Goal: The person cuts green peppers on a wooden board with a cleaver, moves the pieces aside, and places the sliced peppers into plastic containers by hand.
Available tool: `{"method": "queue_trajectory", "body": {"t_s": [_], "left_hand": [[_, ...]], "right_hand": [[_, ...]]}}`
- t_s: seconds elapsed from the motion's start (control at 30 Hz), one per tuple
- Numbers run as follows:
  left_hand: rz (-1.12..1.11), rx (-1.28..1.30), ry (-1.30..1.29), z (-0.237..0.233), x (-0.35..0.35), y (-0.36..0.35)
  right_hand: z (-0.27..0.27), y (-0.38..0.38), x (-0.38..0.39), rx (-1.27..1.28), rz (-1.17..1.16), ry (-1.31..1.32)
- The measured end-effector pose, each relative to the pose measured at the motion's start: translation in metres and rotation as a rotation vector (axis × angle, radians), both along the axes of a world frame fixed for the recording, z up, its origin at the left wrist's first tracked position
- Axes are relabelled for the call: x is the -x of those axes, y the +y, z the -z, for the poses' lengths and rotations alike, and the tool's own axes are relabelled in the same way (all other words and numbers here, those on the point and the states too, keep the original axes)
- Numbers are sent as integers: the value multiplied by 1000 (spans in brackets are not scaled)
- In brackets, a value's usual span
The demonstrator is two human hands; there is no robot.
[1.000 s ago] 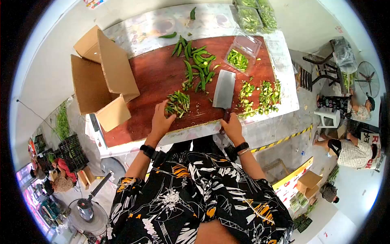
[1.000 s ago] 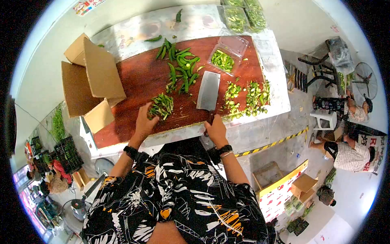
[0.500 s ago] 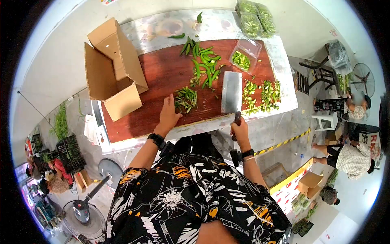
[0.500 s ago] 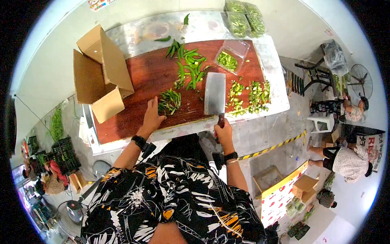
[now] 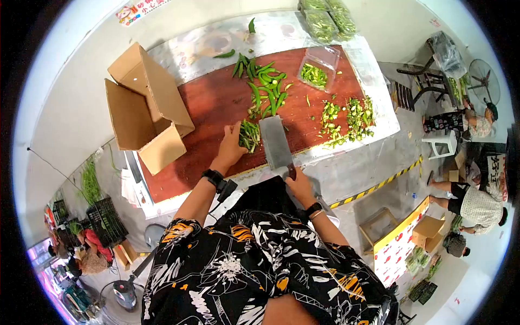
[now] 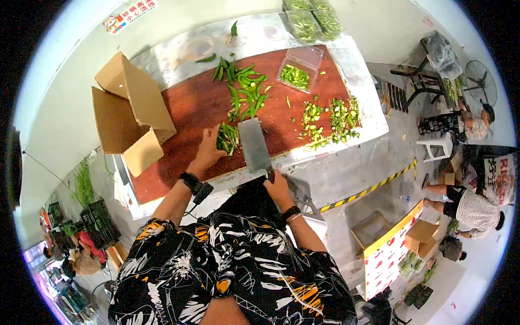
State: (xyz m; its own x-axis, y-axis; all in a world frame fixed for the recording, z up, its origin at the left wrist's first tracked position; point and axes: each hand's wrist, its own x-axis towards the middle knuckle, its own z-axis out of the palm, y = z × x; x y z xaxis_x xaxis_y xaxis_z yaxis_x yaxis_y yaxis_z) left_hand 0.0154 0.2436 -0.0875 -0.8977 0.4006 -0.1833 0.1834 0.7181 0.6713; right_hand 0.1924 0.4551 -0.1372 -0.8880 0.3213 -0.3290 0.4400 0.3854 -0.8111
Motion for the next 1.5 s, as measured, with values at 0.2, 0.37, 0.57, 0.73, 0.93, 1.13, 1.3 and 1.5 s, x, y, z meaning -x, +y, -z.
{"method": "queue_trajectory", "body": {"t_s": [0.2,0.37,0.57,0.73,0.93,1.13,1.3,1.5], "left_hand": [[-32,-14,-40,1,3,6],[-50,-85,-33,12,3,6],[-68,-188,-106,14,-2,16],[-52,-210,-111,12,-9,27],[-1,-253,-69,0,-18,42],[96,-403,-78,-29,-11,79],[192,-449,7,-39,20,126],[241,-596,45,-52,71,190]], "right_hand": [[-2,-14,9,-49,-147,-74],[5,-15,10,-23,-150,-99],[-9,-19,20,-23,-203,-106],[-18,-15,18,108,-170,-43],[-30,-1,5,266,-88,-88],[-47,28,6,314,13,-86],[-64,67,32,205,18,-25],[-73,129,81,201,147,53]]}}
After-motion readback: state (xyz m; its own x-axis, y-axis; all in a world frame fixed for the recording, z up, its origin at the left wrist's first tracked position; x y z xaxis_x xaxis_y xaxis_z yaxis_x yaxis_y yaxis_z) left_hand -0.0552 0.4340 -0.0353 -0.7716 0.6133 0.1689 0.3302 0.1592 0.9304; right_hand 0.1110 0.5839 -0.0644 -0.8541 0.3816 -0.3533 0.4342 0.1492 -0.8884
